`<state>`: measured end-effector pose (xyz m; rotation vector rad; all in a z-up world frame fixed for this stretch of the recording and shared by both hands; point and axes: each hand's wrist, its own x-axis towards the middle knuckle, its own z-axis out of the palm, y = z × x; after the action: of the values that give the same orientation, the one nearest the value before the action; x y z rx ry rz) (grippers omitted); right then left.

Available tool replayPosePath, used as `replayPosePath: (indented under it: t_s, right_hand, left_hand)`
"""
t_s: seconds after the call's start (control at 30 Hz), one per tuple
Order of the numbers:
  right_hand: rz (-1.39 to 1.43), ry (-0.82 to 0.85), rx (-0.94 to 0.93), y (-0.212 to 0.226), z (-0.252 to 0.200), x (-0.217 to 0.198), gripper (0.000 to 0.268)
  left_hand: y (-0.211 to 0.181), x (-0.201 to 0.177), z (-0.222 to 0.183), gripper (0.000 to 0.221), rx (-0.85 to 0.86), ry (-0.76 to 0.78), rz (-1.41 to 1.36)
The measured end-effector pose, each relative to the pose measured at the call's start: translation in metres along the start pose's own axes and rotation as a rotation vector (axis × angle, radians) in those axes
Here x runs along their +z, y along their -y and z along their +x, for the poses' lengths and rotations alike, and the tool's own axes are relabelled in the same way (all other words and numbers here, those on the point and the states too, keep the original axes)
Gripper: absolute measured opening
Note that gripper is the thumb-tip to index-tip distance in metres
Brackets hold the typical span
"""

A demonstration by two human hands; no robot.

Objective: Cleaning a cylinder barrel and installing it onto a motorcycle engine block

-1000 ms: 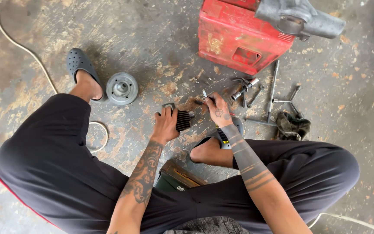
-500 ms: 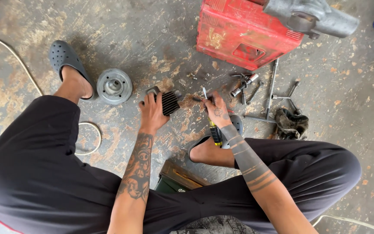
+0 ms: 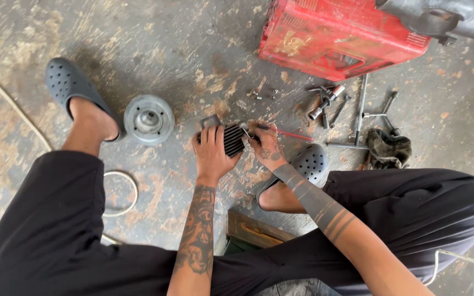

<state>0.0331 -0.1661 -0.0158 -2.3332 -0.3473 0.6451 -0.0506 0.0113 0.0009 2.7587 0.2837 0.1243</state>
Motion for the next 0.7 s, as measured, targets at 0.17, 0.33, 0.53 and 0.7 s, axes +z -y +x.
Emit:
replayPosePath:
  t_s: [0.17, 0.33, 0.53, 0.7]
  right_hand:
    - [-0.08, 0.032, -0.04, 0.007, 0.015, -0.01, 0.021]
    - [-0.211, 0.081, 0.039, 0.034, 0.021, -0.025, 0.022]
    - [-0.352, 0.063, -0.022, -0.001, 0.024, -0.032, 0.023]
    - [-0.141, 0.029, 0.004, 0.051, 0.004, -0.044, 0.017]
  left_hand:
    - [0.009, 0.016, 0.001, 0.088, 0.037, -0.1, -0.008]
    - [0.009, 0.023, 0.001, 0.092, 0.027, -0.201, -0.012]
    - [0.01, 0.019, 0.0, 0.09, -0.005, -0.172, -0.036]
    - [0.017, 0.014, 0.008, 0.097, -0.105, -0.163, -0.078]
